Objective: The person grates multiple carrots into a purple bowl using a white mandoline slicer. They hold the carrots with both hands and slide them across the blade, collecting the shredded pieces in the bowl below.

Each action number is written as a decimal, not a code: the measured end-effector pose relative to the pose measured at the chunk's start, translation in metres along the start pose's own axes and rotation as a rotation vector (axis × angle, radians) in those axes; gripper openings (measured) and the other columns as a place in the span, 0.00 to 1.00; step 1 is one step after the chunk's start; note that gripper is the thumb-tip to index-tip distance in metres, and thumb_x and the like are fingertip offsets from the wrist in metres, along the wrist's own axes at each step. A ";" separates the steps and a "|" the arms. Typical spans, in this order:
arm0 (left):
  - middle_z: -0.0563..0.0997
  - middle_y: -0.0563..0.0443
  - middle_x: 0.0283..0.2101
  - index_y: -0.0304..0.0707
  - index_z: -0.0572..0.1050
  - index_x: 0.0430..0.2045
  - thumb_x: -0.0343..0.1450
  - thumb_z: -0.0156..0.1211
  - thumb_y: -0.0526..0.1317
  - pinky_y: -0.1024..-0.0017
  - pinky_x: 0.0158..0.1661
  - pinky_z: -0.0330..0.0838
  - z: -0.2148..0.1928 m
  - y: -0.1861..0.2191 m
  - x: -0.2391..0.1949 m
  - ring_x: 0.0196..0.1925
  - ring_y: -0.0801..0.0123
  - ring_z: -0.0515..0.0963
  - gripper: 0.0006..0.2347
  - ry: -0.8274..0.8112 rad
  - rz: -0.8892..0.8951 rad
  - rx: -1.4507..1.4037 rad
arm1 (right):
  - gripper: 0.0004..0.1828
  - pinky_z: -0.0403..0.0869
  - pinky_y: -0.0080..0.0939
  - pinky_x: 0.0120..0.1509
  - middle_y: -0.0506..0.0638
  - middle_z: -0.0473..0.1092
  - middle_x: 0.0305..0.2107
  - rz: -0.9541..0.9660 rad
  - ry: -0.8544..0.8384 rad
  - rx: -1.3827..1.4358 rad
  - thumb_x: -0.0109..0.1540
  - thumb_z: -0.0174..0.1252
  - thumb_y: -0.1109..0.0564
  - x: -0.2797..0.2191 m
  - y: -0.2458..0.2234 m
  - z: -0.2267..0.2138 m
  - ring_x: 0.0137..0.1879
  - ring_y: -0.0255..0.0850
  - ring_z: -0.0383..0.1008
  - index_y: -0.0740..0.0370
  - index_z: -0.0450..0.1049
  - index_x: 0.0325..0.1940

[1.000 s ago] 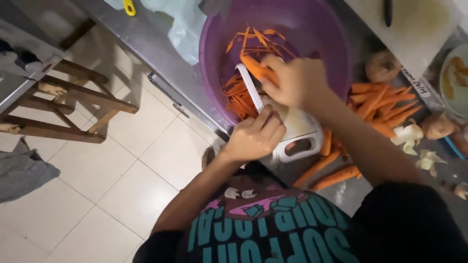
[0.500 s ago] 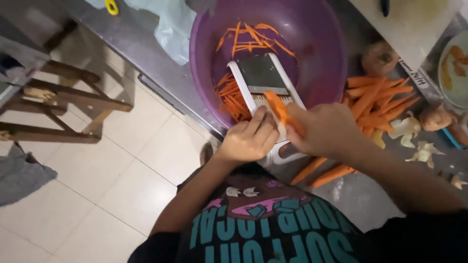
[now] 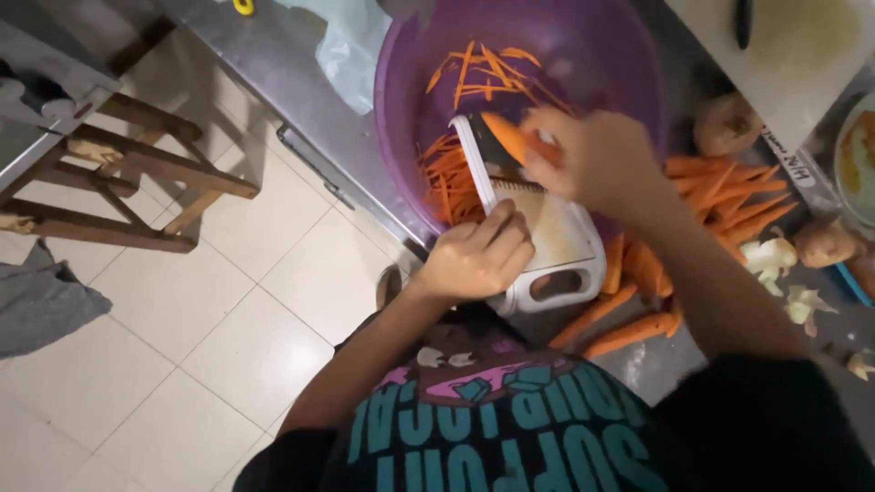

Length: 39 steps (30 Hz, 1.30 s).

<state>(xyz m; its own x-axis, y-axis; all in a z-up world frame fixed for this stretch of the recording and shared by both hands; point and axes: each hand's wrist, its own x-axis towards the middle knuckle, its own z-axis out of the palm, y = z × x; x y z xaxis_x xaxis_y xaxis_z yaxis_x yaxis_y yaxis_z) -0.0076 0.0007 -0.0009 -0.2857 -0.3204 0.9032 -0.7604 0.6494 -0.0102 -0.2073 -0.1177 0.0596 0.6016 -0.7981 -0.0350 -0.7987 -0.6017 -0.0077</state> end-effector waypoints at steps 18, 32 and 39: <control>0.84 0.44 0.37 0.42 0.80 0.27 0.83 0.51 0.34 0.77 0.32 0.72 0.012 0.004 -0.016 0.44 0.54 0.89 0.15 -0.036 0.044 -0.067 | 0.18 0.80 0.59 0.37 0.47 0.76 0.16 0.064 -0.141 -0.102 0.66 0.55 0.32 -0.072 -0.034 -0.002 0.28 0.55 0.85 0.31 0.81 0.55; 0.84 0.49 0.40 0.43 0.77 0.30 0.87 0.40 0.54 0.77 0.31 0.66 -0.010 -0.004 0.004 0.51 0.62 0.90 0.23 -0.150 0.009 -0.061 | 0.13 0.75 0.54 0.33 0.51 0.81 0.29 0.018 0.194 0.186 0.73 0.57 0.48 0.066 0.029 0.054 0.29 0.52 0.81 0.52 0.82 0.56; 0.85 0.48 0.42 0.43 0.75 0.29 0.86 0.43 0.56 0.76 0.29 0.67 -0.009 0.000 0.001 0.51 0.63 0.90 0.23 -0.165 0.010 -0.087 | 0.24 0.58 0.34 0.27 0.46 0.62 0.30 0.346 0.086 1.849 0.73 0.54 0.34 -0.014 0.015 0.001 0.28 0.34 0.63 0.50 0.68 0.64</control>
<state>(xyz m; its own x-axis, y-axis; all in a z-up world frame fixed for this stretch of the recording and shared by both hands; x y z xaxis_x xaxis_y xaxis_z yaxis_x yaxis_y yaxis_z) -0.0027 0.0067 0.0042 -0.3903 -0.4175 0.8206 -0.7058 0.7080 0.0245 -0.2278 -0.1150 0.0594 0.3841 -0.8948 -0.2277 0.1594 0.3072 -0.9382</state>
